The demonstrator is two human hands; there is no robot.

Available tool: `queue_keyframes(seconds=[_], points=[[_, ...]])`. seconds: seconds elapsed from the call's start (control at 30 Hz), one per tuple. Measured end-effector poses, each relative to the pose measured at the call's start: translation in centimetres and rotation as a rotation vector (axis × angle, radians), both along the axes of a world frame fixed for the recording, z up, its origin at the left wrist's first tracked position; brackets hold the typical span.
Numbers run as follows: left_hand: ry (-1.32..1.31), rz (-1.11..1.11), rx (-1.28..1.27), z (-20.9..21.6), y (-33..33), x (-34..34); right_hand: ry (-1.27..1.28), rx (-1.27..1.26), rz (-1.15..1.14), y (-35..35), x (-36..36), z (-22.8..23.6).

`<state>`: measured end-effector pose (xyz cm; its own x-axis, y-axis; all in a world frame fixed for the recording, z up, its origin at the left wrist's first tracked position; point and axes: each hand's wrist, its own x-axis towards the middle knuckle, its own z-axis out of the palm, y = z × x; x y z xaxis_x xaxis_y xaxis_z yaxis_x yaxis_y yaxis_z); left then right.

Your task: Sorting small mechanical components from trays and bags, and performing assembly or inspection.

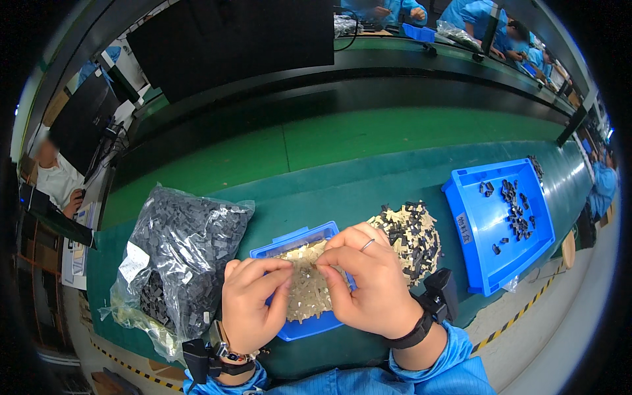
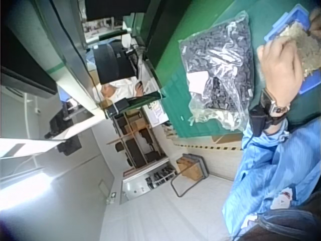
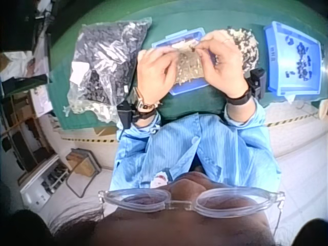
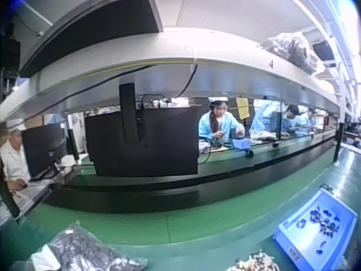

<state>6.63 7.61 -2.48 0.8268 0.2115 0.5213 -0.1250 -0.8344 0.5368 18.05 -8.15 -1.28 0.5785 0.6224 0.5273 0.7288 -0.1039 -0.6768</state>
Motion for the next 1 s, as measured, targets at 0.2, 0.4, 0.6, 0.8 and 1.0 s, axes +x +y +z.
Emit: queue_keyframes(seconds=[0.2,0.4,0.6,0.8,1.0], points=[[0.020,-0.035,-0.010,0.2,0.2,-0.2,-0.015,-0.009,0.019,0.0,0.0,0.1],[0.082,-0.087,-0.202,1.3,0.2,-0.5,-0.196,-0.019,0.079,0.0,0.3,0.1],[0.221,-0.216,-0.463,0.9,0.7,-0.9,-0.382,-0.040,0.168,-0.1,-0.4,1.0],[0.195,-0.212,-0.566,1.0,0.4,-0.8,-0.361,-0.017,0.185,-0.2,-0.2,0.9],[0.078,-0.076,-0.308,1.5,0.1,-0.8,-0.122,0.020,0.192,0.3,-0.3,0.4]])
